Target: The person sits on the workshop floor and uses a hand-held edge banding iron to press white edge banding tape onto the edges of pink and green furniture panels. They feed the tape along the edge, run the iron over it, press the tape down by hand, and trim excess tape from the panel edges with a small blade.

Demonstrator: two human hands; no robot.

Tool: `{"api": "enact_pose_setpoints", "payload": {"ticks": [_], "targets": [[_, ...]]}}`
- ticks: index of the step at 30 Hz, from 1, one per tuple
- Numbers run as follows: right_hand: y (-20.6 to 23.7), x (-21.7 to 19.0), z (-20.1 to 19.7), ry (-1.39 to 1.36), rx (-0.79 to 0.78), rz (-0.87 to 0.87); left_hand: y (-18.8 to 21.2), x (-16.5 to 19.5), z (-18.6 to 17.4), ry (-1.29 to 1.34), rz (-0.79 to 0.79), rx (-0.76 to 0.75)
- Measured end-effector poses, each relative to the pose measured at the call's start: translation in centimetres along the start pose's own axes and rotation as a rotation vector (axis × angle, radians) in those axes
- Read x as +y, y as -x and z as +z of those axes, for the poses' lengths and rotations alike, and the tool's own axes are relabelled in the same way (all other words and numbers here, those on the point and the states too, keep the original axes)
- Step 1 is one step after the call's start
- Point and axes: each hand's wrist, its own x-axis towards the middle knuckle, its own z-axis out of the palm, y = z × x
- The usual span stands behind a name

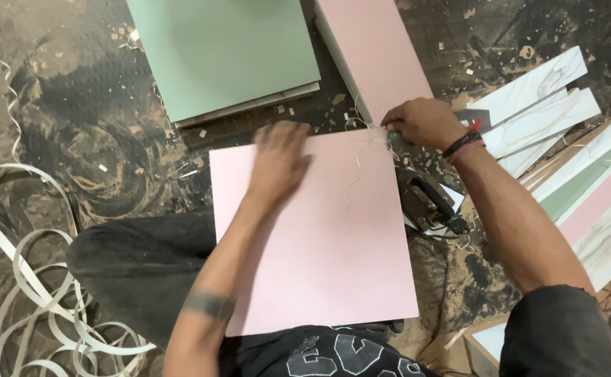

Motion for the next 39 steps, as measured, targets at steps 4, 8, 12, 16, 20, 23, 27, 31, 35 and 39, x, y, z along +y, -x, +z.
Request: {"api": "enact_pose_setpoints", "payload": {"ticks": [4, 8, 12, 16, 20, 23, 27, 31, 35, 39], "targets": [[0.8, 0.7, 0.4, -0.043, 0.092, -0.083, 8.4, -3.7, -2.3, 0.043, -0.542, 0.255], [0.6, 0.7, 0.5, -0.083, 0.109, -0.086, 13.7, -5.5, -2.1, 0.352, -0.863, 0.016], [1.5, 1.1, 1.0, -0.151, 0.026, 0.057, 11.3, -6.0, -2.7, 0.311, -0.75, 0.095], [5.4, 2.2, 3.8, -0.255, 0.084, 0.082, 3.8, -7.2, -6.1, 0.069, -0.57, 0.118], [11.8, 1.9, 8.8, -0.328, 0.129, 0.227, -2.5, -6.4, -7.3, -0.054, -0.363, 0.054], [18.1, 0.0, 12.5, -0.416, 0.217, 0.286, -4.0, -5.0, -5.6, -0.084, -0.179, 0.037], [24.8, -2.9, 15.4, -0.504, 0.172, 0.514, -2.7, -3.2, -2.8, -0.11, -0.115, -0.044], [26.4, -3.4, 16.1, -0.398, 0.285, 0.395, -1.5, -2.3, -2.0, -0.142, 0.008, 0.041], [22.2, -2.3, 14.8, -0.349, 0.334, 0.242, -1.5, -1.6, -2.6, -0.204, 0.018, 0.03], [14.3, -1.8, 11.1, -0.316, 0.287, 0.157, -1.5, -1.3, -3.2, -0.223, 0.011, 0.039]]}}
